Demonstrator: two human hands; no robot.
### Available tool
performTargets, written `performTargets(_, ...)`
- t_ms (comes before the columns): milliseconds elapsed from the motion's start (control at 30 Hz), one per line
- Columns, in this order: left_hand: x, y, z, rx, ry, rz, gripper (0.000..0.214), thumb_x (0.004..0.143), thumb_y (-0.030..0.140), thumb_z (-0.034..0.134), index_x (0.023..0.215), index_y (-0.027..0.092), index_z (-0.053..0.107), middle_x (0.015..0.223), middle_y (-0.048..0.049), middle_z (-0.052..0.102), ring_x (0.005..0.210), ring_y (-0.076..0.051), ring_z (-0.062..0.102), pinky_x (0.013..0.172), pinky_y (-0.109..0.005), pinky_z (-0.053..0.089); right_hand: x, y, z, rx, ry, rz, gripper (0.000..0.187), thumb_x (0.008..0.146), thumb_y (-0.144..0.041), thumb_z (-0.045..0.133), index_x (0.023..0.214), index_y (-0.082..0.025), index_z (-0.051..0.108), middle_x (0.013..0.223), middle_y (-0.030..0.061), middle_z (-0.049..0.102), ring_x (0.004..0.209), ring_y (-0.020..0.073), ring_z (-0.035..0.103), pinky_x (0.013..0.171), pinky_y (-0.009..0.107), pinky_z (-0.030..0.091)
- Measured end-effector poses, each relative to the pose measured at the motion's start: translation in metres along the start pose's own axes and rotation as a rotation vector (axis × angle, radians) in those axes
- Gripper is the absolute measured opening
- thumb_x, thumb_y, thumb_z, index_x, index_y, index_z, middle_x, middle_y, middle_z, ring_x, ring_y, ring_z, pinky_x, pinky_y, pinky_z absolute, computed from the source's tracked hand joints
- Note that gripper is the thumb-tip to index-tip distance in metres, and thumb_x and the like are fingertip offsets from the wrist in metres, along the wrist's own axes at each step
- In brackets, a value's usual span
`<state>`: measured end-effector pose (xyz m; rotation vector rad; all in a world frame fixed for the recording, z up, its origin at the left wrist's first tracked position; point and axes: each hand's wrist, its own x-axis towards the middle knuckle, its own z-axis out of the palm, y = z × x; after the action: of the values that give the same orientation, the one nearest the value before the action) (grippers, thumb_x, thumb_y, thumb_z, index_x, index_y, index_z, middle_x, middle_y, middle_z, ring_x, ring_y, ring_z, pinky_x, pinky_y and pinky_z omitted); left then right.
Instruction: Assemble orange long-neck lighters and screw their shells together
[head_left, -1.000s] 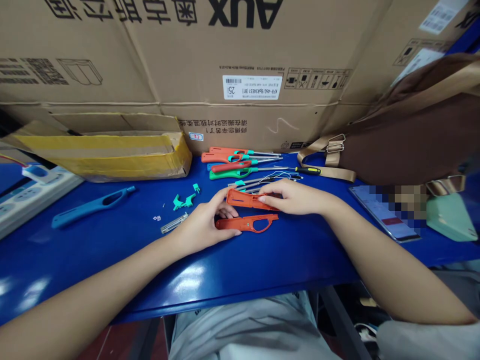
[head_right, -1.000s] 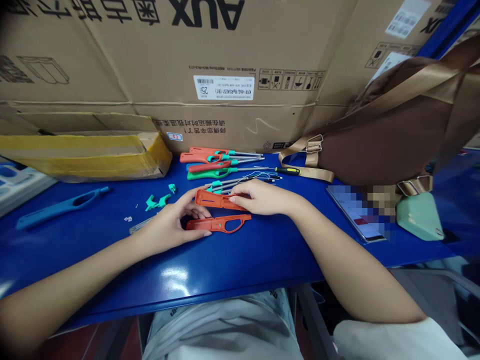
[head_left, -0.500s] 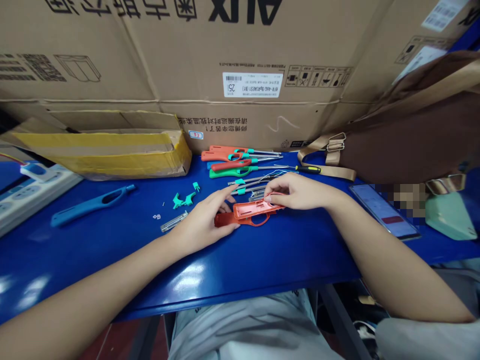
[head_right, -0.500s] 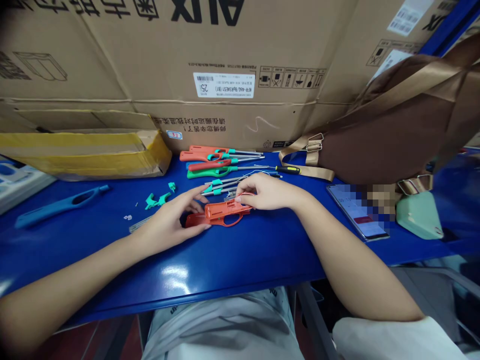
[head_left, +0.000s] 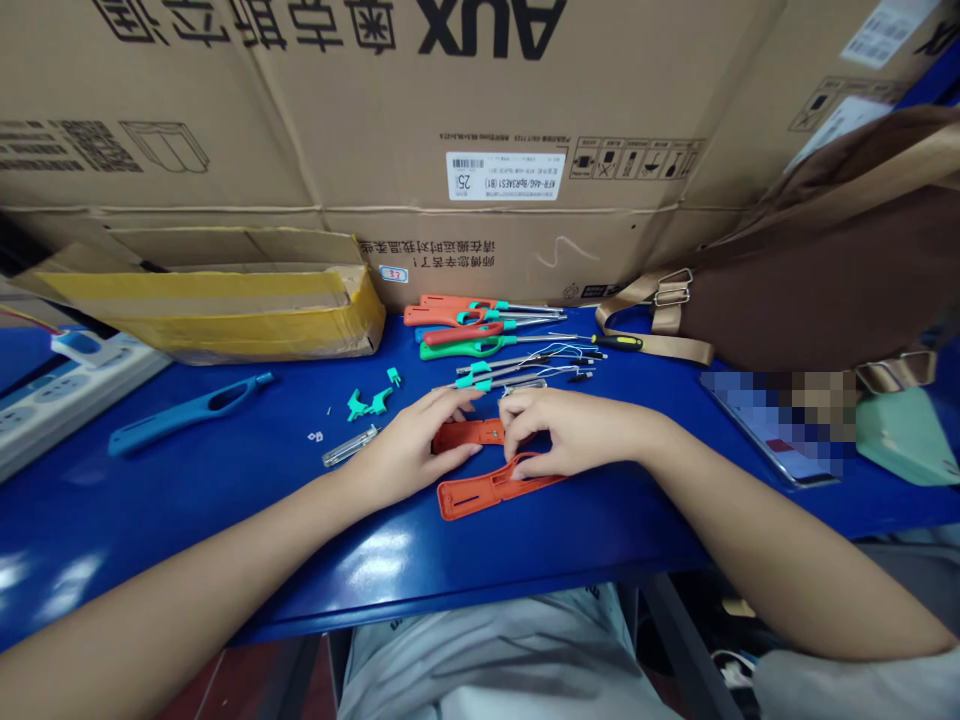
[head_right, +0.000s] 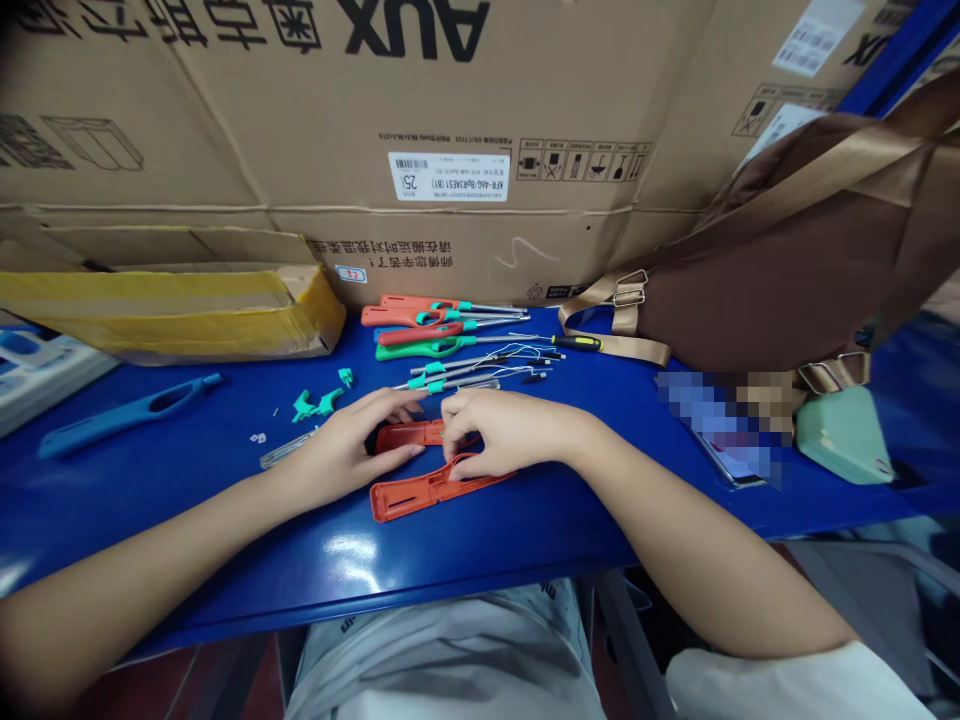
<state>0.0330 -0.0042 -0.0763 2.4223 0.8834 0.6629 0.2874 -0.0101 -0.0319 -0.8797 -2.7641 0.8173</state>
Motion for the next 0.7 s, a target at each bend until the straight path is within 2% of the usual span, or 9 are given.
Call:
performTargets(100, 0.001, 0.004, -0.004, 0.017, 0.017, 0.033, 0.038, 0.098, 0.034, 0.062, 0.133, 0.022, 0.057, 0.132, -0.0104, 0.063, 0.121, -0.024, 0.062, 0.105, -0.042, 0.053, 0.0, 0.001, 0.001, -0.016, 0.054, 0.001, 0.015, 0.085, -0.029, 0.077, 0.097, -0.02, 0.074, 0.094, 0.0028, 0.06, 0.089, 0.0179, 0.057, 0.082, 0.031, 0.048)
performTargets(167, 0.001, 0.007, -0.007, 0.026, 0.037, 0.056, 0.03, 0.099, 0.034, 0.06, 0.126, 0.02, 0.063, 0.125, -0.0096, 0.066, 0.119, -0.023, 0.062, 0.104, -0.04, 0.052, 0.001, 0.006, 0.001, 0.021, 0.128, -0.015, 0.016, 0.087, -0.033, 0.075, 0.096, -0.02, 0.071, 0.093, 0.0023, 0.06, 0.087, 0.0168, 0.057, 0.08, 0.031, 0.049)
performTargets(267, 0.001, 0.012, -0.013, 0.018, 0.027, 0.117, 0.022, 0.099, 0.033, 0.061, 0.114, 0.02, 0.07, 0.114, -0.0078, 0.069, 0.11, -0.021, 0.063, 0.099, -0.036, 0.051, 0.003, 0.017, 0.001, -0.007, 0.357, 0.054, 0.011, 0.094, -0.028, 0.065, 0.098, -0.019, 0.069, 0.096, 0.0041, 0.063, 0.091, 0.0184, 0.059, 0.086, 0.034, 0.05)
performTargets(333, 0.0, 0.015, -0.015, 0.011, -0.037, 0.191, 0.021, 0.096, 0.035, 0.065, 0.11, 0.021, 0.072, 0.112, -0.0072, 0.07, 0.108, -0.021, 0.063, 0.098, -0.036, 0.049, 0.004, 0.026, 0.001, -0.146, 0.491, 0.15, 0.015, 0.095, -0.023, 0.06, 0.106, -0.019, 0.069, 0.108, 0.0087, 0.064, 0.107, 0.0237, 0.057, 0.099, 0.042, 0.047)
performTargets(400, -0.001, 0.017, -0.017, 0.025, -0.134, 0.259, 0.027, 0.092, 0.04, 0.071, 0.111, 0.022, 0.073, 0.113, -0.0072, 0.071, 0.107, -0.022, 0.063, 0.098, -0.037, 0.047, 0.006, 0.034, 0.003, -0.271, 0.525, 0.226, 0.024, 0.096, -0.025, 0.057, 0.117, -0.019, 0.068, 0.117, 0.0117, 0.062, 0.112, 0.0275, 0.054, 0.101, 0.047, 0.045)
performTargets(500, -0.002, 0.019, -0.015, 0.055, -0.239, 0.301, 0.035, 0.087, 0.046, 0.074, 0.115, 0.024, 0.072, 0.113, -0.0071, 0.073, 0.104, -0.023, 0.064, 0.095, -0.037, 0.045, 0.008, 0.044, 0.008, -0.344, 0.523, 0.288, 0.031, 0.1, -0.028, 0.051, 0.124, -0.021, 0.068, 0.127, 0.0135, 0.06, 0.118, 0.0307, 0.051, 0.102, 0.051, 0.044)
performTargets(633, -0.002, 0.018, -0.013, 0.054, -0.255, 0.3, 0.03, 0.09, 0.039, 0.071, 0.116, 0.023, 0.071, 0.106, -0.006, 0.076, 0.099, -0.022, 0.065, 0.093, -0.037, 0.043, 0.012, 0.055, 0.013, -0.367, 0.517, 0.353, 0.034, 0.102, -0.029, 0.044, 0.127, -0.021, 0.067, 0.144, 0.0147, 0.054, 0.13, 0.0352, 0.044, 0.108, 0.058, 0.035)
performTargets(700, -0.002, 0.018, -0.013, 0.061, -0.245, 0.288, 0.029, 0.091, 0.037, 0.07, 0.116, 0.022, 0.071, 0.103, -0.0057, 0.076, 0.095, -0.021, 0.065, 0.091, -0.036, 0.043, 0.013, 0.06, 0.013, -0.347, 0.502, 0.382, 0.031, 0.101, -0.028, 0.045, 0.122, -0.021, 0.067, 0.144, 0.0147, 0.055, 0.13, 0.0354, 0.044, 0.109, 0.059, 0.033)
